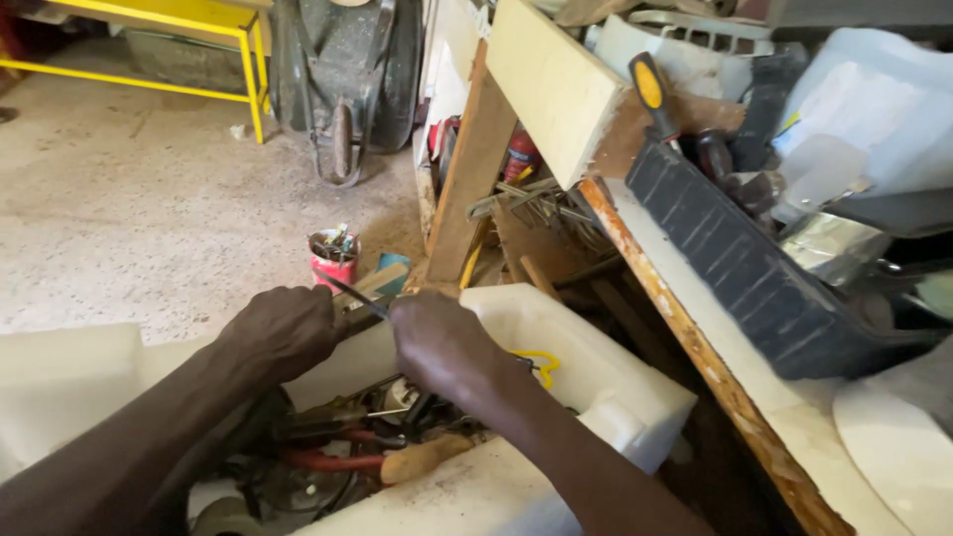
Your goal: Shaping and cleaning a wooden stick using a metal blade and a wire brush
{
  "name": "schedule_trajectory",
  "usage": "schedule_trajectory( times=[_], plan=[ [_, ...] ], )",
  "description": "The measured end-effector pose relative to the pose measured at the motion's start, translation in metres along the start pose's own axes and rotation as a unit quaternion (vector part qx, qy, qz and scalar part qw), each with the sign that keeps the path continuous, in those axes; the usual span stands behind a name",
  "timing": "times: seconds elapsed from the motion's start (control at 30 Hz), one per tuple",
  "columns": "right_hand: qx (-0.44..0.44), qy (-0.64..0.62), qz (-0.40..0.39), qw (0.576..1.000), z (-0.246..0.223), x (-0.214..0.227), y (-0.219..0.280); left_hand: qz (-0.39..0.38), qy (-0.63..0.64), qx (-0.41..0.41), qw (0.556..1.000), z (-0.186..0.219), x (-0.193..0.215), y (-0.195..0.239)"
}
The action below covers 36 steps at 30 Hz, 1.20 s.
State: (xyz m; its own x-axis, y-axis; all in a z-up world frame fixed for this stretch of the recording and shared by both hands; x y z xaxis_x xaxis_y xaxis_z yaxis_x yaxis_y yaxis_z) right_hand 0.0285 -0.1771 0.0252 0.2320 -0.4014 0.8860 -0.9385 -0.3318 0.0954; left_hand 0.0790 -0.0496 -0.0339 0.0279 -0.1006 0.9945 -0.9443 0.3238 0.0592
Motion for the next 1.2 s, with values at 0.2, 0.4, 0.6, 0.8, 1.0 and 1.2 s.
schedule_trajectory(
  times=[0.2,0.4,0.6,0.8,1.0,1.2],
  plan=[
    [0.039,-0.065,0.044,0.996,0.002,-0.026,-0.073,0.042,-0.043,0.004,0.998,-0.001,-0.002,-0.005],
    [0.018,-0.032,0.008,0.999,-0.001,-0.012,-0.01,0.03,-0.034,0.004,0.999,-0.004,0.011,0.009],
    [0.027,-0.024,0.013,0.999,0.002,-0.029,-0.033,0.046,-0.008,-0.022,0.999,0.0,-0.002,-0.001],
    [0.031,-0.057,0.033,0.997,-0.007,-0.026,-0.057,0.031,-0.041,-0.007,0.999,0.0,0.006,0.0],
    [0.018,0.028,0.007,0.999,-0.012,-0.002,0.01,-0.065,-0.045,0.019,0.997,-0.002,0.003,-0.004],
    [0.048,0.007,0.008,0.999,-0.01,-0.017,-0.023,-0.056,-0.079,0.021,0.995,-0.003,-0.011,-0.011]
  ],
)
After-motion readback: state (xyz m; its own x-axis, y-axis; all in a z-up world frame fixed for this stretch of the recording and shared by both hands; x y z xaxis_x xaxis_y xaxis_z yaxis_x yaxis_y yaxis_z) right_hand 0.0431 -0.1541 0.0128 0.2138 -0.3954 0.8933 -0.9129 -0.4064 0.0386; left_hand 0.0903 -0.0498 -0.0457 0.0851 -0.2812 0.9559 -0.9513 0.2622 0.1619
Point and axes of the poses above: each hand's wrist, its own y-axis away from the middle knuckle, its own x-axis out of the back of the hand, z = x × y, the point moved 8 cm from there along -y, towards the middle knuckle, and after that the axes turned 15 degrees about -y, right-handed, at the moved point
